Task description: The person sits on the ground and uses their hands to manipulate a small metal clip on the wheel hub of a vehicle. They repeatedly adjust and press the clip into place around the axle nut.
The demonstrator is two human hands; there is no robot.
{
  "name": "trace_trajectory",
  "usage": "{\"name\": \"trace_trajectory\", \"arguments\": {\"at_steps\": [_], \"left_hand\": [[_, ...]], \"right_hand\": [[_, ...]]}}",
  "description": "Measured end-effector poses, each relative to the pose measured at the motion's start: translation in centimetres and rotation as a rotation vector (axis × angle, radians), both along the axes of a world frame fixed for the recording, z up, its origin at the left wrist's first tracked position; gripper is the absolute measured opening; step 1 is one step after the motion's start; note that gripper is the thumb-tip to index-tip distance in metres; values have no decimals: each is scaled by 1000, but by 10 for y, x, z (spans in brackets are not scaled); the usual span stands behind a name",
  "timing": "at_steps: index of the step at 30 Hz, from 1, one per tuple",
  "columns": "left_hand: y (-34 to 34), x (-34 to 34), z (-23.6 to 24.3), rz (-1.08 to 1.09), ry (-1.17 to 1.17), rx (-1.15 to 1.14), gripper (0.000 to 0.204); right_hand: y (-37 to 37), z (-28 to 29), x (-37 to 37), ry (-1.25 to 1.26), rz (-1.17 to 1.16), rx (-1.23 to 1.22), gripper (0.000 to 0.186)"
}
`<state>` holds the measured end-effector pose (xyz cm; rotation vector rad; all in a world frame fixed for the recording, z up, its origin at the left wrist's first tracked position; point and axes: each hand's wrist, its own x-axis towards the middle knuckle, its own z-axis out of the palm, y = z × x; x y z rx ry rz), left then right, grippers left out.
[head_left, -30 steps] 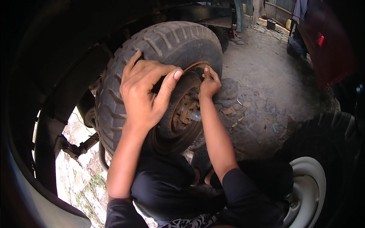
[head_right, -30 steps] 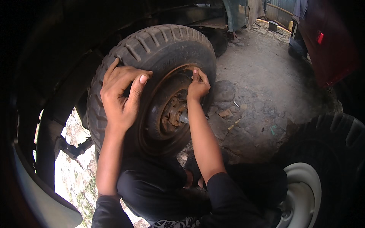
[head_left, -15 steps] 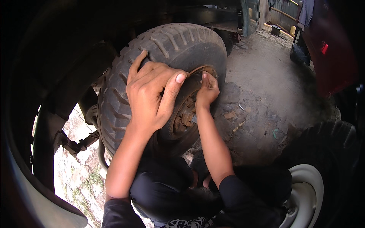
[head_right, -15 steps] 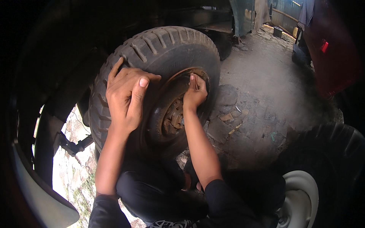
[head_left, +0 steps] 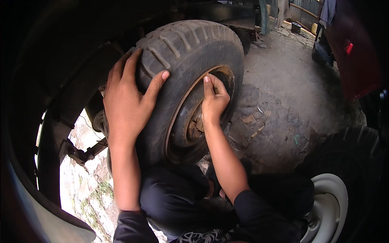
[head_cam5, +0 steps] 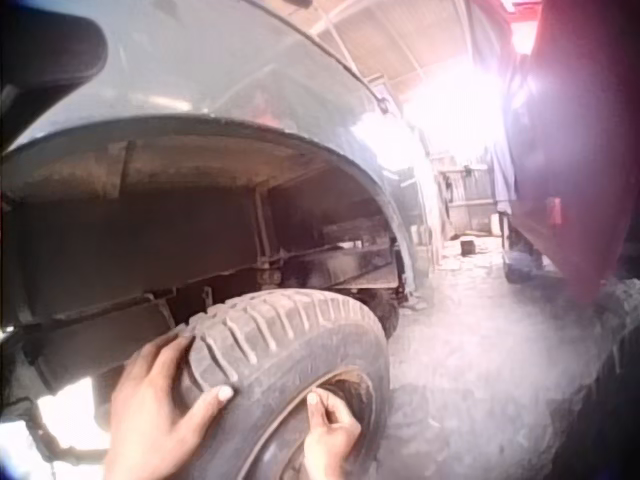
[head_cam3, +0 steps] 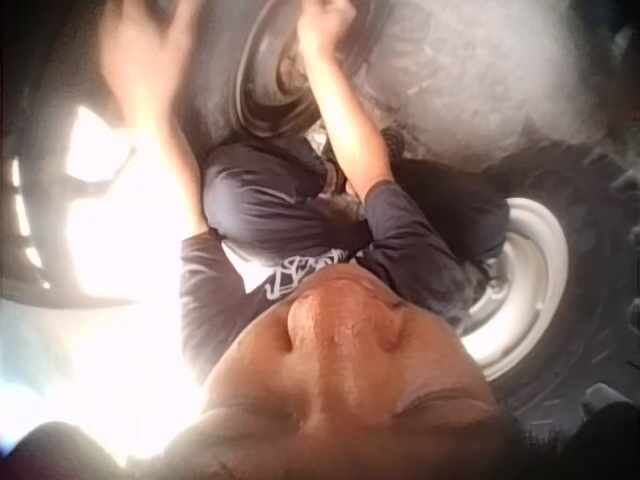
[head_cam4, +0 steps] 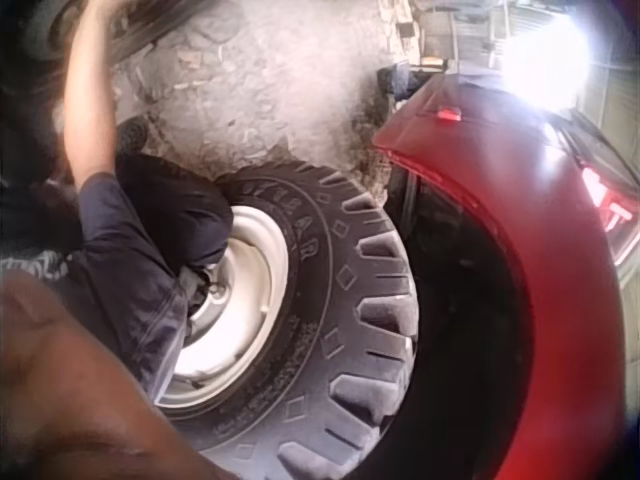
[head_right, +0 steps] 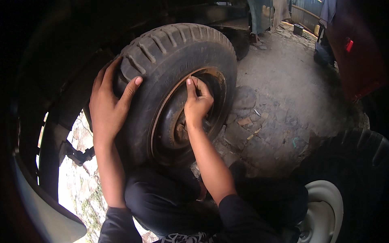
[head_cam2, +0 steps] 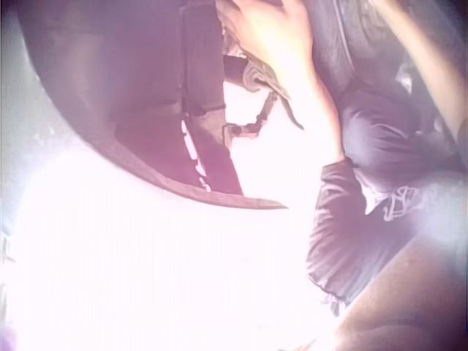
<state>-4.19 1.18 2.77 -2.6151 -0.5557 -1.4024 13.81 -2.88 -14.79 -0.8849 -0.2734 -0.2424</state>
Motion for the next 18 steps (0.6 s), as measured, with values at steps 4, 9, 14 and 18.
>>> {"name": "trace_trajectory", "arguments": {"at_steps": [4,9,14,18], "left_hand": [[1,2,0,-12,54,0,79],[1,1,1,5,60,-11,79],[0,2,2,19,61,7,79],[1,2,0,25,63,-8,78]], "right_hand": [[-3,0,-1,-20,58,17,27],[9,4,-20,53,-15,30,25],[11,10,-12,82,-10,68,25],[13,2,-23,67,-3,13,27]]}}
